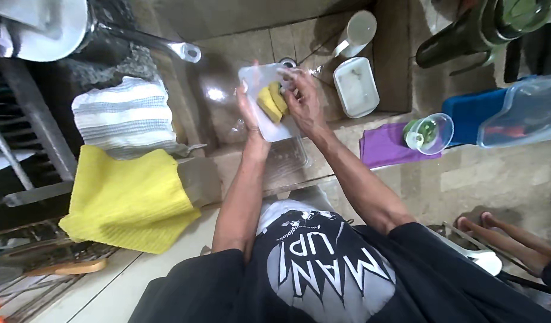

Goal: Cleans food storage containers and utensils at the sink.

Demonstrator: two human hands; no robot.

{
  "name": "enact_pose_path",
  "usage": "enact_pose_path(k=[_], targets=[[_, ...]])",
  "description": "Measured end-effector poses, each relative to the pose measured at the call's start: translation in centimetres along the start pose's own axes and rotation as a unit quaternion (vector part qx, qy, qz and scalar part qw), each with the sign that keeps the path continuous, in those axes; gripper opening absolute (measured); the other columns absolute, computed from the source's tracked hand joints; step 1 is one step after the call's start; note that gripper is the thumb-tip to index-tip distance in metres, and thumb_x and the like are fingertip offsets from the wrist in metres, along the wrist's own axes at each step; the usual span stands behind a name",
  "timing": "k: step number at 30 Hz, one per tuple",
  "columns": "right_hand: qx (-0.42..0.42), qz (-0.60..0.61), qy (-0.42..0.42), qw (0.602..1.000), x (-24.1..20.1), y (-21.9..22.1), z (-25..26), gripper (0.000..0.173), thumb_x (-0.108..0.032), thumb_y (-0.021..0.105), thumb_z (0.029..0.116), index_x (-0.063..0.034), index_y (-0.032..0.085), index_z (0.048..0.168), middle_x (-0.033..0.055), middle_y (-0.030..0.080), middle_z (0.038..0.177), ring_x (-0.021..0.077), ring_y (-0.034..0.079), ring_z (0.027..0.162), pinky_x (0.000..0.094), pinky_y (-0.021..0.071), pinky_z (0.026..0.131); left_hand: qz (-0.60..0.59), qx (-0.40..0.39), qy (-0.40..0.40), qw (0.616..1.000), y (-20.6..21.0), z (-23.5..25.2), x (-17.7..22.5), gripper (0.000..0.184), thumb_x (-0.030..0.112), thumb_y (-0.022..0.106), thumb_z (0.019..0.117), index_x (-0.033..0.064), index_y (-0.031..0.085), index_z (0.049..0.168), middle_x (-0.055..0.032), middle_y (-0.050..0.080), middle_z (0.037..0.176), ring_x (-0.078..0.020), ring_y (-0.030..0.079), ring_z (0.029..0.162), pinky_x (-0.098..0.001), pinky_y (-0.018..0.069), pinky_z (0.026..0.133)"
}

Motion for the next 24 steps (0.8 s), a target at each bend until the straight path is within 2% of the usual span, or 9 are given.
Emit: enact_pose_path(k=[4,6,8,11,13,16,20,22,24], targets=[[0.045,0.014,0.01,0.999,-0.9,-0.7,0.0,0.029,-0.023,0.055,0.1055,-0.001,0.068,0.119,0.0109,0.072,0.105,0.0167,0.07,0.094,0.0365,0.0582,0.086,-0.028,0.001,0.017,0.999,0.1,-0.3,0.6,0.061,0.041,0.012,0.1079,0.0089,0.039,0.152,-0.0115,0.06,0.136,-0.0208,0.059,0.124,-0.0422,0.0519,0.103],[0.008,0.041,0.001,0.999,-0.8,-0.4,-0.5,0.039,-0.026,0.069,0.0973,0.0012,0.066,0.126,0.014,0.07,0.115,0.0185,0.069,0.095,0.0368,0.0589,0.086,-0.039,-0.008,0.011,0.999,0.3,-0.8,0.9,0.062,0.043,0.013,0.1069,0.0105,0.037,0.154,-0.011,0.058,0.138,-0.0203,0.059,0.124,-0.0417,0.0519,0.103],[-0.027,0.075,-0.003,0.997,-0.3,0.0,-0.4,0.047,-0.016,0.073,0.0923,0.0038,0.06,0.133,0.0167,0.068,0.122,0.02,0.069,0.103,0.0368,0.0592,0.091,-0.038,-0.022,0.004,0.999,0.2,-0.9,1.3,0.062,0.043,0.015,0.1065,0.0115,0.034,0.156,-0.0101,0.056,0.142,-0.0196,0.056,0.128,-0.0411,0.05,0.106],[-0.048,0.06,-0.029,0.997,0.0,-0.3,0.7,0.039,-0.008,0.068,0.0942,0.0038,0.061,0.13,0.0148,0.07,0.121,0.0193,0.068,0.111,0.0369,0.0573,0.098,-0.052,-0.012,0.002,0.999,-0.2,-1.0,1.5,0.06,0.04,0.014,0.1072,0.0101,0.04,0.153,-0.0096,0.06,0.136,-0.0186,0.059,0.125,-0.0401,0.0525,0.102],[-0.007,-0.06,-0.102,0.993,-0.8,-0.7,1.3,0.029,-0.014,0.071,0.0928,-0.0045,0.072,0.12,0.0148,0.067,0.127,0.0261,0.063,0.12,0.0432,0.0502,0.104,-0.053,-0.006,0.003,0.999,-0.3,-1.1,1.5,0.059,0.039,0.015,0.1066,0.0097,0.042,0.15,-0.0097,0.061,0.133,-0.0182,0.06,0.121,-0.0395,0.0533,0.1],[0.014,-0.142,-0.106,0.984,-2.0,-0.4,1.2,0.025,-0.028,0.07,0.096,-0.0132,0.077,0.115,0.0161,0.065,0.127,0.0331,0.059,0.118,0.0501,0.048,0.1,-0.039,-0.009,0.014,0.999,-0.7,-1.0,1.5,0.061,0.042,0.019,0.1061,0.0093,0.04,0.153,-0.011,0.06,0.136,-0.0193,0.06,0.123,-0.0403,0.0525,0.102],[-0.122,-0.12,-0.081,0.982,-2.5,3.1,-2.4,0.04,-0.036,0.06,0.1017,-0.0117,0.069,0.132,0.0126,0.063,0.137,0.0315,0.057,0.128,0.0541,0.046,0.106,-0.053,-0.001,-0.026,0.998,-0.1,-1.2,1.5,0.06,0.045,0.016,0.1055,0.0159,0.037,0.154,-0.0099,0.061,0.134,-0.0206,0.062,0.118,-0.043,0.055,0.098],[-0.179,-0.081,-0.1,0.975,-2.6,3.5,-4.2,0.039,-0.029,0.06,0.1018,-0.0093,0.067,0.135,0.0131,0.062,0.139,0.0298,0.057,0.13,0.053,0.0447,0.109,-0.059,-0.001,-0.049,0.997,-0.6,-0.8,1.8,0.064,0.051,0.013,0.105,0.0199,0.03,0.159,-0.0144,0.056,0.142,-0.03,0.06,0.124,-0.0538,0.0539,0.098],[-0.191,-0.079,-0.109,0.972,-1.3,2.7,-4.3,0.039,-0.019,0.064,0.0997,-0.0051,0.065,0.136,0.0156,0.061,0.142,0.0312,0.057,0.133,0.0514,0.0449,0.111,-0.064,-0.001,-0.04,0.997,-0.7,-0.6,1.9,0.064,0.05,0.012,0.1048,0.0168,0.031,0.157,-0.0157,0.057,0.139,-0.031,0.061,0.121,-0.0539,0.0548,0.095]])
Point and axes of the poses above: each hand's wrist, its own z-axis towards the middle knuckle, its own y-axis out of the palm, x = y × z, the point moved 6 cm from there along z, towards the middle knuckle
